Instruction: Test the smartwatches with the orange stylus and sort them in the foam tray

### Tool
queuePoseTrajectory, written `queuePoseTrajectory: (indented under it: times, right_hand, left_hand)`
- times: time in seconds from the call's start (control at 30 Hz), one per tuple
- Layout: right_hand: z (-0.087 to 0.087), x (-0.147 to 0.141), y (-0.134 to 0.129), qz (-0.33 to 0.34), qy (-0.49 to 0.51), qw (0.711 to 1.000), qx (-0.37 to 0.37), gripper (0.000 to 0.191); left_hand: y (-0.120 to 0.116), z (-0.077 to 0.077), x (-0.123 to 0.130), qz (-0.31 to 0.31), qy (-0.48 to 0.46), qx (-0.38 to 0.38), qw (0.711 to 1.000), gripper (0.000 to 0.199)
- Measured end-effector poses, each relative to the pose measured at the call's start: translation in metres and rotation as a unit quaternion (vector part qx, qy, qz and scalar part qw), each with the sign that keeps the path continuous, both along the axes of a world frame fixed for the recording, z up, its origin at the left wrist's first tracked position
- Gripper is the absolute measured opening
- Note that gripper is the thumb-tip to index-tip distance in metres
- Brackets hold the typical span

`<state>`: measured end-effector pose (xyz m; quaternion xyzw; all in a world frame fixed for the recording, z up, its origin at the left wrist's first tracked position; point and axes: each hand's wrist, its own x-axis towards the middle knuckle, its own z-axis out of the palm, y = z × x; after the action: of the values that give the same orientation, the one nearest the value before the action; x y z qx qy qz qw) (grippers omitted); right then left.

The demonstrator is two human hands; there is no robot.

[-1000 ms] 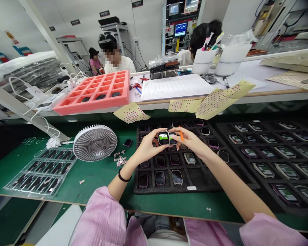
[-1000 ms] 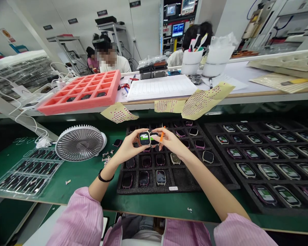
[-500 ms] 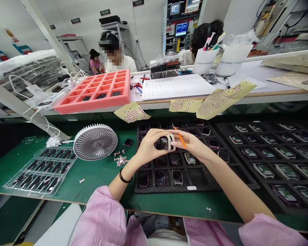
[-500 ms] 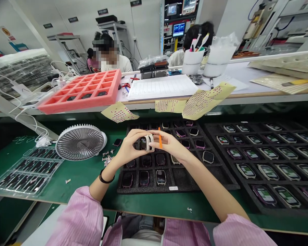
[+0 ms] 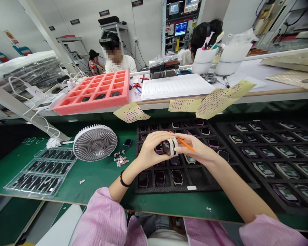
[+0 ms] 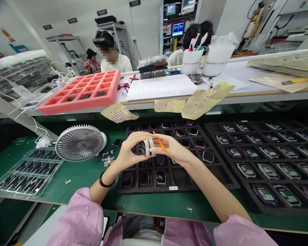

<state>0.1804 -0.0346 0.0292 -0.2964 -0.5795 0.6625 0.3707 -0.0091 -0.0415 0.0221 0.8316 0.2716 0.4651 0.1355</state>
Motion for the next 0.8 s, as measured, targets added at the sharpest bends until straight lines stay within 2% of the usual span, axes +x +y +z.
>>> queuePoseTrajectory:
  times: [0.13, 0.4, 0.47, 0.57, 0.63, 0.7, 0.8]
  right_hand:
    - [0.002, -0.004, -0.007, -0.027, -0.008, 1.0, 0.003, 0.057]
    - [0.002, -0.008, -0.011, -0.033, -0.015, 0.999, 0.023, 0.053]
    - [0.005, -0.005, -0.011, -0.049, -0.015, 0.997, 0.054, 0.05]
    - [0.013, 0.005, -0.018, -0.157, 0.008, 0.977, 0.143, 0.04]
    - [0.018, 0.013, -0.027, -0.217, 0.035, 0.954, 0.202, 0.041]
    - [0.021, 0.021, -0.037, -0.223, 0.053, 0.943, 0.242, 0.045]
    - [0.02, 0.024, -0.045, -0.212, 0.056, 0.931, 0.291, 0.039]
  left_hand:
    - [-0.002, 0.001, 0.0, 0.005, 0.005, 0.006, 1.0, 0.038]
    - [-0.006, 0.004, 0.0, -0.003, 0.001, 0.037, 0.999, 0.038]
    - [-0.007, 0.007, -0.001, 0.004, -0.005, 0.035, 0.999, 0.039]
    - [-0.009, 0.01, -0.005, 0.017, -0.02, 0.01, 1.0, 0.04]
    - [-0.01, 0.012, -0.007, 0.022, -0.03, -0.012, 0.999, 0.042]
    - [-0.012, 0.012, -0.007, 0.026, -0.035, -0.032, 0.999, 0.043]
    - [-0.014, 0.011, -0.006, 0.028, -0.041, -0.045, 0.998, 0.044]
